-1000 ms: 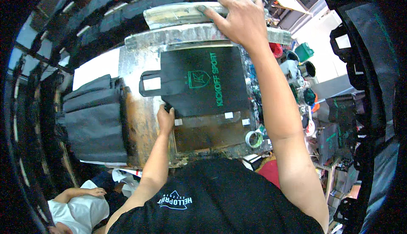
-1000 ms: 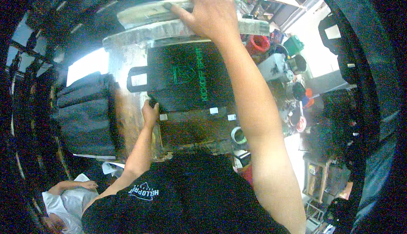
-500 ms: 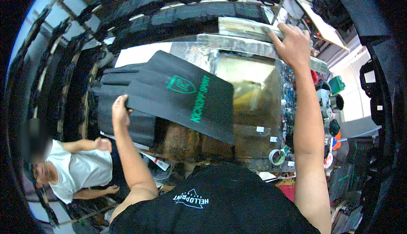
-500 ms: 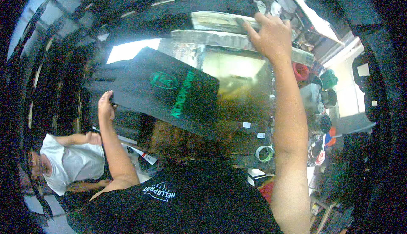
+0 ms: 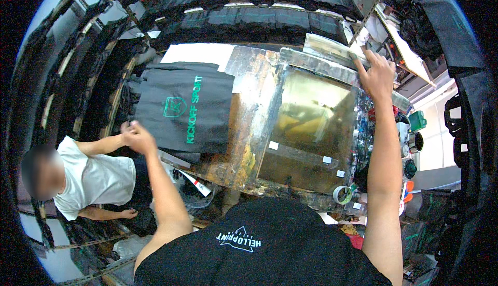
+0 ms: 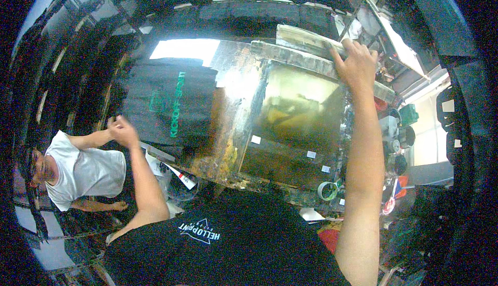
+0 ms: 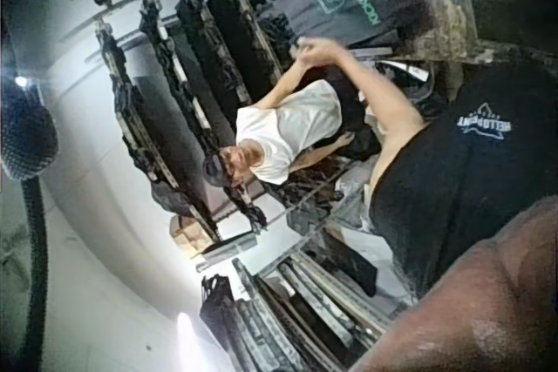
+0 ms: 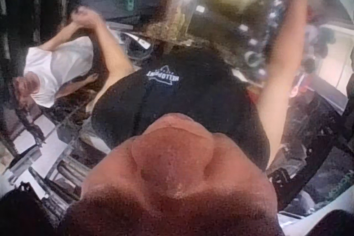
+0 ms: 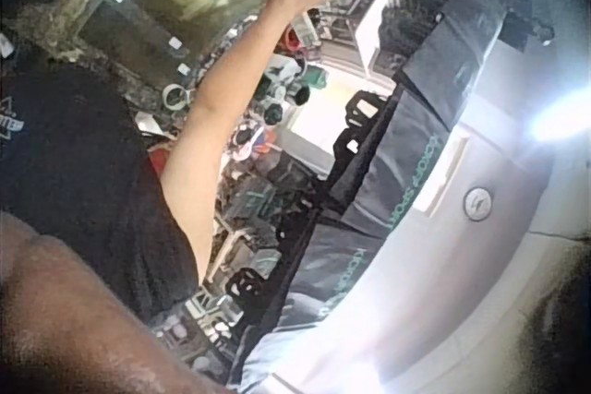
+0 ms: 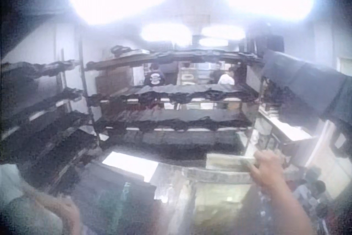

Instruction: The person uses a squeegee to spread ink across a screen printing frame onto a bag, lifts the frame, and moves the bag to a stack.

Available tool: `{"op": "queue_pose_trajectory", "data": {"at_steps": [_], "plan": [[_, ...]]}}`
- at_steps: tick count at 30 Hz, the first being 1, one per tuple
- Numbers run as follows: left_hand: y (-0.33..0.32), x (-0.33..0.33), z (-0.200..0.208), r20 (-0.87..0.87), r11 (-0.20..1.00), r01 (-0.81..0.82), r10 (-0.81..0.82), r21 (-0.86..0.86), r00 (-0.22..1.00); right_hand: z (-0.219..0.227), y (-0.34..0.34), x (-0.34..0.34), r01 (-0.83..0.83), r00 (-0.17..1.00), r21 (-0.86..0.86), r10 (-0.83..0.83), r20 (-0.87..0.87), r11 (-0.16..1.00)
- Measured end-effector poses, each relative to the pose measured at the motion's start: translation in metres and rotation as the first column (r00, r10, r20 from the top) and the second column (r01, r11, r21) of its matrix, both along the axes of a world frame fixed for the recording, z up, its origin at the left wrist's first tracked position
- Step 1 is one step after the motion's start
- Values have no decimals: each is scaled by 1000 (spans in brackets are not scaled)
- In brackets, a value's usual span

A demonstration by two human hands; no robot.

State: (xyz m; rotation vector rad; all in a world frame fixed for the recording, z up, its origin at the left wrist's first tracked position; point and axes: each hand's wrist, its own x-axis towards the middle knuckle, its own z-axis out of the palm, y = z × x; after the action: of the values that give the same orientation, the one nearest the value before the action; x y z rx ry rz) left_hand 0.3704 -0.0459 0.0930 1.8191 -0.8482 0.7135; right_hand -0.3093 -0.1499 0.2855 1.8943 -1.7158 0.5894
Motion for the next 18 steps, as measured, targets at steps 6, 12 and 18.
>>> {"op": "queue_pose_trajectory", "data": {"at_steps": [6, 12, 18], "plan": [[7, -233, -43, -266, 515, 774, -740, 367, 618, -4, -3, -3, -24, 1000, -48, 25, 12, 999], [-40, -225, -70, -98, 634, 449, -508, 629, 856, -1, -3, 4, -9, 1000, -20, 8, -19, 1000], [-48, -176, -76, 48, 285, -20, -90, 958, 995, 1, 0, 7, -14, 1000, -21, 14, 19, 1000]]}}
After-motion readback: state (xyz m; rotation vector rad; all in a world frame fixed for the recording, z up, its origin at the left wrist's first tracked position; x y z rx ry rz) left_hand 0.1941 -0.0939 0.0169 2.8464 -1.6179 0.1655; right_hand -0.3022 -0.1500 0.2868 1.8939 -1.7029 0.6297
